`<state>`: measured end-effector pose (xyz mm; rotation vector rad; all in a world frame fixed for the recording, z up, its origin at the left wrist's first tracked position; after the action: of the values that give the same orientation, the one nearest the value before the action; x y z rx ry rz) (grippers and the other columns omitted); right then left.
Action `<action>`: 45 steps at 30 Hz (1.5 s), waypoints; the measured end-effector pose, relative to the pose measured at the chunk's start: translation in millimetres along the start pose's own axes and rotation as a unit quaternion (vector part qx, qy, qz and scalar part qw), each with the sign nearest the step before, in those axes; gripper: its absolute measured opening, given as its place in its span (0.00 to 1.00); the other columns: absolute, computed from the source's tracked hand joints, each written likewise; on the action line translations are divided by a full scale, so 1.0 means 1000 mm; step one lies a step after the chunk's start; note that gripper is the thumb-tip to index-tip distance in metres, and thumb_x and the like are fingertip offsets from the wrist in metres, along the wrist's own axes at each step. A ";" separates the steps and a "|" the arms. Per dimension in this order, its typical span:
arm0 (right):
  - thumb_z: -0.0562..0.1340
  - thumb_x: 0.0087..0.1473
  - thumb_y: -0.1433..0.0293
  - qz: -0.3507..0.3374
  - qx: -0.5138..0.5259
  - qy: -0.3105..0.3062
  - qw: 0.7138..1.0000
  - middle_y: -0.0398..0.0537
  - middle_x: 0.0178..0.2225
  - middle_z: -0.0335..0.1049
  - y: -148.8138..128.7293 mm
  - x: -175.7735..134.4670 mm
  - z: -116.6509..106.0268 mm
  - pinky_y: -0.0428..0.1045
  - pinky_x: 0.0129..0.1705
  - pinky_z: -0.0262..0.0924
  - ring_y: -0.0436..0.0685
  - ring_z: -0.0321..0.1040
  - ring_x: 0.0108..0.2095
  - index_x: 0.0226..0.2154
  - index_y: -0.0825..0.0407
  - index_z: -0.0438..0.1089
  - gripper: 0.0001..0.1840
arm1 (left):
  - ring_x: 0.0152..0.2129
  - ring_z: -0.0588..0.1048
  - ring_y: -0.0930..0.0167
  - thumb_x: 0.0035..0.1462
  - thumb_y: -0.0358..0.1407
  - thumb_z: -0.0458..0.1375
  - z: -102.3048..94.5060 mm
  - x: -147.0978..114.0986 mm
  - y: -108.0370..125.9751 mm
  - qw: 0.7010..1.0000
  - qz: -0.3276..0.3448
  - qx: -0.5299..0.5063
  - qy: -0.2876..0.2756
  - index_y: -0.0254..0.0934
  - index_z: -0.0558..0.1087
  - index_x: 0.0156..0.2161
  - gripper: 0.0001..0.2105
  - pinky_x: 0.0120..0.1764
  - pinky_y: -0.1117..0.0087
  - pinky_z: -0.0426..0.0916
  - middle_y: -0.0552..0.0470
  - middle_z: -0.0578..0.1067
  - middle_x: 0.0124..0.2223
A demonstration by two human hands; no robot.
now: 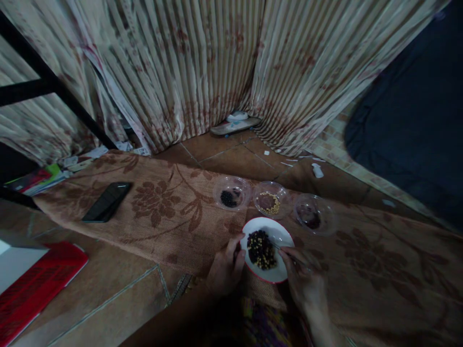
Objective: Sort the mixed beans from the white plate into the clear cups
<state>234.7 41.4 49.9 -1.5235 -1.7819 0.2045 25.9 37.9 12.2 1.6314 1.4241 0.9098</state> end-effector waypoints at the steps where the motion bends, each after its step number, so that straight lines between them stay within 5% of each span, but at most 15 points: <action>1: 0.59 0.60 0.57 -0.002 -0.002 0.002 1.000 0.48 0.33 0.79 0.000 0.000 0.000 0.52 0.41 0.63 0.58 0.73 0.36 0.33 0.49 0.76 0.16 | 0.38 0.77 0.69 0.66 0.36 0.46 0.000 0.000 0.000 1.000 -0.001 -0.001 0.001 0.40 0.60 0.60 0.18 0.45 0.68 0.71 0.49 0.77 0.46; 16: 0.61 0.59 0.60 0.001 0.020 0.041 0.999 0.48 0.31 0.78 -0.001 -0.002 -0.008 0.51 0.38 0.64 0.57 0.73 0.33 0.31 0.50 0.76 0.13 | 0.38 0.77 0.70 0.67 0.37 0.46 0.000 0.000 0.000 1.000 0.001 0.002 0.003 0.40 0.60 0.60 0.18 0.45 0.69 0.71 0.50 0.77 0.44; 25: 0.61 0.57 0.56 0.076 -0.037 0.191 0.978 0.52 0.31 0.77 0.029 0.036 -0.075 0.53 0.37 0.65 0.60 0.73 0.33 0.29 0.53 0.76 0.18 | 0.42 0.77 0.69 0.67 0.36 0.45 -0.002 0.000 0.002 1.000 0.014 -0.011 0.012 0.40 0.60 0.60 0.18 0.47 0.67 0.70 0.49 0.77 0.48; 30: 0.64 0.54 0.57 0.093 -0.058 0.229 0.967 0.57 0.29 0.77 0.062 0.053 -0.087 0.56 0.39 0.66 0.63 0.74 0.33 0.27 0.57 0.77 0.19 | 0.46 0.76 0.68 0.67 0.36 0.45 -0.001 0.000 -0.001 1.000 0.007 -0.018 0.011 0.40 0.60 0.60 0.18 0.51 0.67 0.69 0.47 0.75 0.54; 39: 0.66 0.51 0.57 0.174 0.093 0.179 0.964 0.54 0.35 0.77 0.040 0.020 -0.057 0.55 0.41 0.68 0.60 0.74 0.36 0.31 0.53 0.77 0.15 | 0.41 0.77 0.68 0.67 0.36 0.45 -0.002 -0.001 0.000 1.000 0.005 -0.011 0.012 0.40 0.60 0.60 0.18 0.47 0.67 0.70 0.48 0.77 0.48; 45: 0.64 0.54 0.59 0.189 0.173 0.009 0.967 0.54 0.40 0.78 0.016 0.003 -0.016 0.52 0.40 0.70 0.60 0.75 0.40 0.36 0.51 0.77 0.14 | 0.40 0.77 0.69 0.66 0.36 0.46 -0.002 0.000 0.000 1.000 -0.010 -0.003 0.022 0.39 0.62 0.60 0.19 0.46 0.67 0.70 0.48 0.77 0.48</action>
<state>257.1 43.3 53.4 -1.5826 -1.3388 0.6516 24.0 37.8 13.6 1.5988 1.4634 0.9418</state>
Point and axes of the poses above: each hand's wrist, its own x-axis towards the middle knuckle, its own z-axis out of the palm, y = z × x, the point moved 6 cm from there along x, towards the middle knuckle
